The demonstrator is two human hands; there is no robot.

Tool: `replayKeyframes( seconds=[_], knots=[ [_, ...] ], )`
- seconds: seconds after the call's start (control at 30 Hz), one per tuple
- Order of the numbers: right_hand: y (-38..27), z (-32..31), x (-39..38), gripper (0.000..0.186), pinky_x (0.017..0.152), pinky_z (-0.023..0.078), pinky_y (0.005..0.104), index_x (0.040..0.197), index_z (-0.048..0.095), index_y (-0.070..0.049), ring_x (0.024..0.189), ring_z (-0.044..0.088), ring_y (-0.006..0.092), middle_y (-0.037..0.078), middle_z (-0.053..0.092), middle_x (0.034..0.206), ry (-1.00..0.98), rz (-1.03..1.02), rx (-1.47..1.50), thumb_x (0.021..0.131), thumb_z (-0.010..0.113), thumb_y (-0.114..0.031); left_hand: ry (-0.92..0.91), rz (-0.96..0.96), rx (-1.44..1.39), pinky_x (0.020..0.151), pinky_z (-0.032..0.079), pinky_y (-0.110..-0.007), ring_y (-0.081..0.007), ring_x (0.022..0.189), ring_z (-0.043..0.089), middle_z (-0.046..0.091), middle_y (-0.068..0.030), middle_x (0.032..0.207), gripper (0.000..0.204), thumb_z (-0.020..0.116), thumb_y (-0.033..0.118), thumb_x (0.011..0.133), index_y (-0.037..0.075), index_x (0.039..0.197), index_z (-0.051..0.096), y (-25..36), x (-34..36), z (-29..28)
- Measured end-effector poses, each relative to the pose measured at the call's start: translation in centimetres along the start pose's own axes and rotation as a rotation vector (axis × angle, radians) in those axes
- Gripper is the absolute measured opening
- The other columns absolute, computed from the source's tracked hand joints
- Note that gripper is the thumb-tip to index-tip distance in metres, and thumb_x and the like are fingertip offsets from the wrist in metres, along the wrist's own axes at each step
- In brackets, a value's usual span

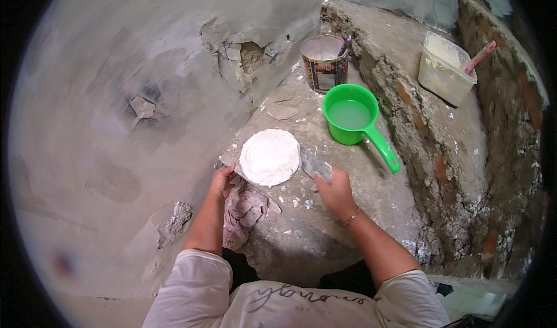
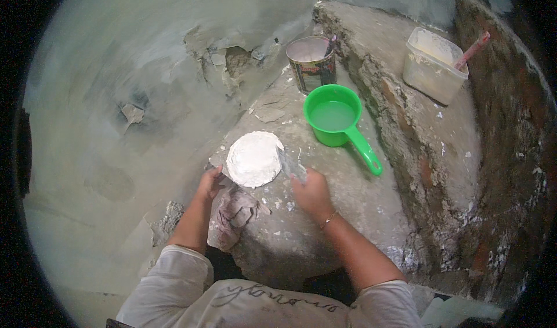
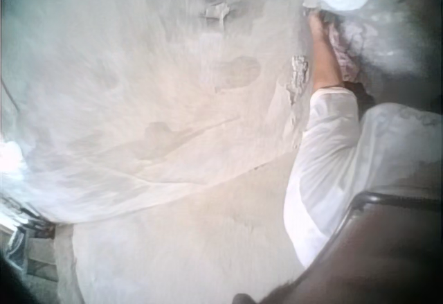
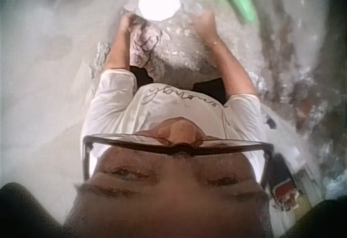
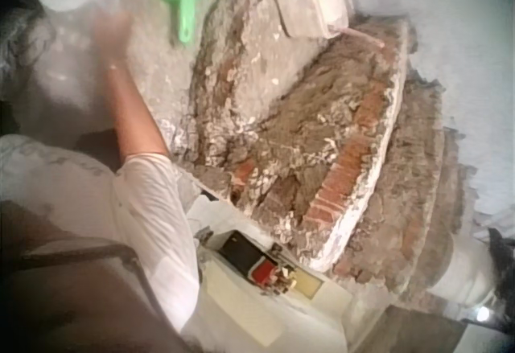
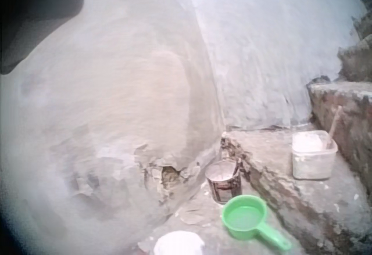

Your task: The person patches holes in a concrete wall using white plaster, spreading the material with a spatula while holding a plate of compound.

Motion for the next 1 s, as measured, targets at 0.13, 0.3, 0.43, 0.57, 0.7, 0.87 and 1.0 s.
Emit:
replayKeyframes(
  seconds=[0.13,0.3,0.43,0.57,0.7,0.87,1.0],
  knots=[
    [-1.0,-0.4,0.3,0.02,0.057,0.05,0.0284,0.101,0.059,0.007,0.061,0.061,0.0127,0.012,0.065,0.077,-0.007,-0.075,-0.101,0.086,0.06,-0.007,-0.111,-0.016,0.062,0.104,0.004,-0.07,-0.0429,0.141,0.01,0.017,-0.0242,0.151,0.095,0.07,0.044,0.077,-0.004,0.143,0.022,0.5,-0.5,1.2],
    [-1.2,-0.9,0.3,0.023,0.07,0.049,0.0453,0.098,0.064,-0.001,0.08,0.062,0.0419,0.024,0.064,0.083,0.008,0.033,-0.047,0.083,0.059,-0.019,-0.044,-0.051,0.092,0.104,0.001,-0.07,-0.0394,0.137,0.024,0.033,-0.0156,0.145,0.081,0.068,0.043,0.082,0.002,0.14,0.03,0.3,-0.1,0.2],
    [-2.1,-0.8,0.0,0.027,0.073,0.049,0.0454,0.104,0.064,-0.003,0.082,0.062,0.0414,0.024,0.064,0.086,-0.02,0.03,-0.113,0.081,0.06,-0.018,-0.107,-0.166,0.169,0.105,0.0,-0.069,-0.0406,0.14,0.015,0.02,-0.0133,0.153,0.091,0.067,0.049,0.08,0.006,0.146,0.022,0.0,-0.5,0.1],
    [-2.7,-1.4,0.0,0.027,0.074,0.049,0.0456,0.104,0.064,-0.004,0.083,0.062,0.0409,0.024,0.064,0.087,0.006,0.032,-0.116,0.08,0.061,-0.017,-0.23,-0.36,0.38,0.107,0.001,-0.067,-0.0393,0.142,0.011,0.006,-0.0109,0.157,0.097,0.063,0.054,0.081,0.009,0.15,0.012,0.4,-0.8,0.2],
    [-2.1,-1.7,0.6,0.026,0.072,0.05,0.0439,0.101,0.064,-0.002,0.08,0.063,0.0397,0.023,0.065,0.084,0.035,0.054,-0.038,0.08,0.061,-0.017,-0.27,-0.294,0.269,0.106,0.004,-0.068,-0.0401,0.14,0.016,0.013,-0.0163,0.154,0.087,0.057,0.052,0.086,0.009,0.149,0.016,-0.1,-1.7,1.8],
    [-1.5,-0.6,-0.2,0.026,0.069,0.05,0.0412,0.099,0.064,0.0,0.078,0.064,0.0371,0.022,0.065,0.083,-0.019,0.087,-0.068,0.08,0.062,-0.018,-0.272,-0.246,0.175,0.107,0.004,-0.067,-0.0383,0.14,0.018,0.022,-0.0144,0.152,0.071,0.05,0.044,0.094,0.007,0.146,0.02,0.2,-2.0,2.6],
    [0.2,0.0,0.5,0.021,0.06,0.05,0.0308,0.099,0.062,0.005,0.069,0.064,0.0172,0.013,0.066,0.079,0.007,0.021,0.038,0.085,0.061,-0.011,-0.264,-0.25,0.163,0.107,0.006,-0.067,-0.0391,0.139,0.021,0.023,-0.0146,0.152,0.07,0.049,0.045,0.094,0.007,0.146,0.021,0.0,-1.9,1.9]
  ],
)
Point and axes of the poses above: each hand's wrist, its own x-axis towards the middle knuckle, its own z-axis out of the palm, y = z × x, the point moved 10 cm from there along x, towards the middle knuckle
